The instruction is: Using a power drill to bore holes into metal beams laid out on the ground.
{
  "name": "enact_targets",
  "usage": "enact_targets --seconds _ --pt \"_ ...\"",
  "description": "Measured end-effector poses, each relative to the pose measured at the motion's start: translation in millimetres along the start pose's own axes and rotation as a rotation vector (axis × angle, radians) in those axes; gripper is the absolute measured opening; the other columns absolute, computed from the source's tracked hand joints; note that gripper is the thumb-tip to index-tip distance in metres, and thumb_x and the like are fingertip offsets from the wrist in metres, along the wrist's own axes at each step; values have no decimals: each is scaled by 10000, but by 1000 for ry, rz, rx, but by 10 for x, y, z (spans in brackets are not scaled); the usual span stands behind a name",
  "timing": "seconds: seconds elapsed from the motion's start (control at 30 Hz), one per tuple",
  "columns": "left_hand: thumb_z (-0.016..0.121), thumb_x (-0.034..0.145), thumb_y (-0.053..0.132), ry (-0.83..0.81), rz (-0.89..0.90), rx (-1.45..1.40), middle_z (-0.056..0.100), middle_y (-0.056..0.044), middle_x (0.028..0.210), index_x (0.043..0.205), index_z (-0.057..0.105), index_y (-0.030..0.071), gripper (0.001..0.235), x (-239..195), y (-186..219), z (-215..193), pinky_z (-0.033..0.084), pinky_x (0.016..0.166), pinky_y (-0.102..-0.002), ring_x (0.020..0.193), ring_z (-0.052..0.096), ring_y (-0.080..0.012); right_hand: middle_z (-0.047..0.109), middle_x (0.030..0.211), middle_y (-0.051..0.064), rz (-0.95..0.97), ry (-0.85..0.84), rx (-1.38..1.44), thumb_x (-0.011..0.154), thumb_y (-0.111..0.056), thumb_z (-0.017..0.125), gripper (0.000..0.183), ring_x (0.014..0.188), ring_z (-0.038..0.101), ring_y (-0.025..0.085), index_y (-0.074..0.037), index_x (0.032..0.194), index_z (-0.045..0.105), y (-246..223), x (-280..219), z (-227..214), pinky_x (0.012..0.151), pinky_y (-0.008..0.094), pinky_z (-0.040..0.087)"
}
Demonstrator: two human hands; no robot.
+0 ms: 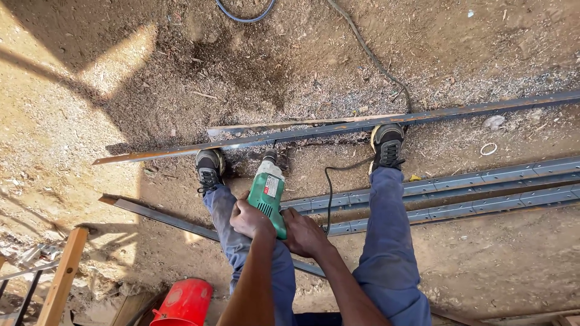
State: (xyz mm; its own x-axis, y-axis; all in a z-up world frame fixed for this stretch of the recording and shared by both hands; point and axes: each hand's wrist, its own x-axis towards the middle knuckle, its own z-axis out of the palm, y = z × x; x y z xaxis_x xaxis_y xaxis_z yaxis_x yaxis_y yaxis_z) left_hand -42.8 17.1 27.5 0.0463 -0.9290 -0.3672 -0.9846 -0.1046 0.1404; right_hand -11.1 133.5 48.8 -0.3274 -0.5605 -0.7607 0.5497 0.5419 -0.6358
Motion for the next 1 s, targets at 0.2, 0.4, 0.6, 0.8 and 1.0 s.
enact_targets --seconds 0.2,0.4,0.6,0.8,1.0 --pt "499 828 298 7 17 -8 776 47 853 772 810 323 317 -59 1 -18 528 987 -420 936 718 -311 610 1169 311 17 14 -20 843 -190 585 471 871 651 648 41 1250 528 68 -49 50 760 688 548" --pt "504 830 309 3 35 2 775 53 864 777 811 331 312 90 -90 14 522 1007 -413 961 714 -309 597 1206 314 3 46 -18 846 -215 607 457 857 654 642 32 1224 536 107 14 147 728 690 551" --pt "517 818 372 7 -93 -98 776 27 857 824 820 333 305 -79 -42 73 533 991 -421 942 718 -306 636 1142 303 -93 74 -187 862 -136 537 409 842 688 604 54 1223 556 -40 -67 -127 724 656 577" --pt "467 896 230 -45 -52 -48 796 -97 955 961 847 183 389 -71 103 -91 528 798 -518 878 686 -311 636 940 218 -68 195 -61 863 -180 576 184 797 653 471 -52 996 580 460 106 526 625 587 492" --pt "483 869 247 -110 -76 -155 794 -130 1018 1024 826 87 409 140 37 54 518 804 -472 932 705 -291 653 1174 254 92 150 -96 826 -173 626 479 952 659 499 -39 1277 532 172 134 324 716 611 534"
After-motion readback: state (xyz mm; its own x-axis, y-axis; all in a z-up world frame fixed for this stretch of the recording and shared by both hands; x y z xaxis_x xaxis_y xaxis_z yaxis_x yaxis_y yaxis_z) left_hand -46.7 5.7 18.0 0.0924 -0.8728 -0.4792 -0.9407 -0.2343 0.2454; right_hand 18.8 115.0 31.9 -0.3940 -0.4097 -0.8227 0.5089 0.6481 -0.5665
